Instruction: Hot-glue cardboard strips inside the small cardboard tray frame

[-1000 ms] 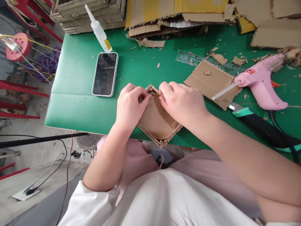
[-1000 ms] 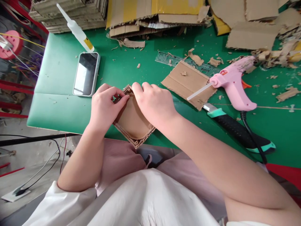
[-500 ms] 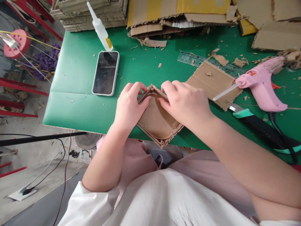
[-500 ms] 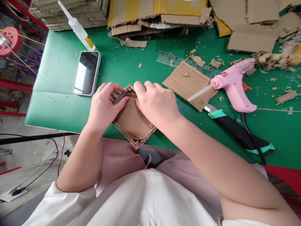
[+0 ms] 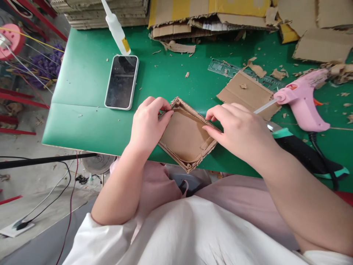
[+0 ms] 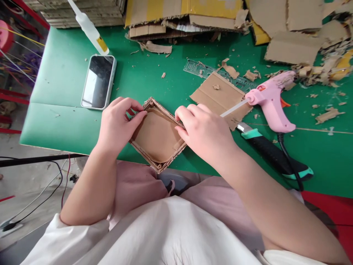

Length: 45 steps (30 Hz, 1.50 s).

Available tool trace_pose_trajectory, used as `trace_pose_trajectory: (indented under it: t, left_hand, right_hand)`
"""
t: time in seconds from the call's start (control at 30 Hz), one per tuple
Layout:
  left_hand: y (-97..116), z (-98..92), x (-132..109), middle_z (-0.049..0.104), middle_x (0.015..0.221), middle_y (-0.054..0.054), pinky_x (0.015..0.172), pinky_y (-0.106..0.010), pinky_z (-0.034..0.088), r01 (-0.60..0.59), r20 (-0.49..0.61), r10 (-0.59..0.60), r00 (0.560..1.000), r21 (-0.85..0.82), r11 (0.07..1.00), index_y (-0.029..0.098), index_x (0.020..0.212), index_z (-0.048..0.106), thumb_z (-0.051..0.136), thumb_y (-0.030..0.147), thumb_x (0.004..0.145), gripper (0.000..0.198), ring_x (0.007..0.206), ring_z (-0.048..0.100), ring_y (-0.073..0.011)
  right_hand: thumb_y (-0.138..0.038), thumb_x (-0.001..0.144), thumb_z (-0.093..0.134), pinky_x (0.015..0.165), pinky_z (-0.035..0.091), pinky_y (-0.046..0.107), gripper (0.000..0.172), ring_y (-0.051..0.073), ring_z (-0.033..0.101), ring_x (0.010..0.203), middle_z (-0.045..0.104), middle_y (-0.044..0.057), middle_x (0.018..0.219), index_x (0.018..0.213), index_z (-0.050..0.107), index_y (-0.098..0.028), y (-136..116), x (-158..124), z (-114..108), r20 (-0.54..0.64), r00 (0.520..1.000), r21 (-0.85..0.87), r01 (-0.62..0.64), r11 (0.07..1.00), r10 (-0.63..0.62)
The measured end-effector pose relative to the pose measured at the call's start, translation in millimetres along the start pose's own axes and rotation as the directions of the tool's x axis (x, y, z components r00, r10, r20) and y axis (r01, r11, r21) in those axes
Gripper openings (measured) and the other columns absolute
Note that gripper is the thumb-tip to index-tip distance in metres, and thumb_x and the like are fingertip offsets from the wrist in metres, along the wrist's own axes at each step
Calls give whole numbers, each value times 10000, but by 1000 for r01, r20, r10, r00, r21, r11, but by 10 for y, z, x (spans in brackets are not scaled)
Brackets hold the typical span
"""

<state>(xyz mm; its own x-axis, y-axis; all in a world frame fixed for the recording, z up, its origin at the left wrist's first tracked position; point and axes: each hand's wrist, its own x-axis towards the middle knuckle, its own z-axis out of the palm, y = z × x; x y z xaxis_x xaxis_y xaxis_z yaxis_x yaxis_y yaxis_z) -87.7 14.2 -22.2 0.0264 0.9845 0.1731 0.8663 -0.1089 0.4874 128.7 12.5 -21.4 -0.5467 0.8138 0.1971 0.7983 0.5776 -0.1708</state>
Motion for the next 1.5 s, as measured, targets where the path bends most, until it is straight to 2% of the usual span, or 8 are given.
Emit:
trace_pose_trajectory:
  t: [0.27,0.4,0.6,0.77,0.93,1.1,1.27,1.5]
  left_hand:
    - [-10,8,-20,598,881,-15,736,-302,479,-34,-27,35,999,39,999,205,829,618,634,214,796,38,802,569,-164]
    - [33,43,-15,605,974,-45,846,-360,453,-207,-92,215,972,96,974,229,905,640,568,252,861,87,917,542,-198]
    - [221,162,37,623,936,-60,763,-362,387,-472,99,462,882,215,855,217,822,638,519,235,898,143,923,507,-222]
    - [250,168,64,635,911,-59,725,-345,359,-492,146,470,871,263,830,203,807,625,512,274,907,166,890,510,-228]
    - [244,83,58,674,906,-42,737,-335,350,-503,113,490,864,230,833,198,818,617,467,284,934,208,916,526,-221]
    - [293,55,72,714,849,-11,779,-338,353,-517,96,508,856,137,845,222,971,632,459,319,944,199,931,550,-202]
    - [373,71,131,706,818,-4,803,-362,342,-543,148,526,838,118,831,234,827,663,424,311,957,283,914,557,-192]
    - [465,21,144,684,815,-12,811,-371,346,-578,196,550,812,136,805,219,798,644,394,267,960,301,931,557,-196]
  right_hand:
    - [-147,832,556,564,304,289,64,185,548,771,633,36,766,878,584,-183,-49,5,13,-43,999,-76,3,997,-6]
    - [-137,862,504,531,260,296,135,175,544,724,651,44,747,882,631,-176,-71,-9,9,-74,997,-150,-4,989,-7]
    - [-147,874,498,513,231,290,145,168,525,703,649,49,734,865,641,-171,-69,-15,-11,-61,998,-149,-4,989,-6]
    - [-165,864,532,540,277,276,107,165,529,732,659,40,780,852,638,-174,-75,-5,-14,-79,997,-133,10,991,-21]
    - [-160,869,520,622,357,277,169,186,532,815,660,52,811,756,644,-177,-78,13,-17,-163,986,-66,23,998,-33]
    - [-176,886,483,615,360,301,199,198,533,796,649,60,755,768,643,-181,-61,13,-40,-181,983,7,-10,1000,11]
    - [-180,894,450,646,388,307,205,192,556,760,647,57,745,802,633,-187,-15,14,-60,-209,977,70,-21,997,35]
    - [-153,845,465,646,407,297,177,179,545,692,590,44,672,721,585,-195,-2,43,-104,-194,978,123,-47,991,70]
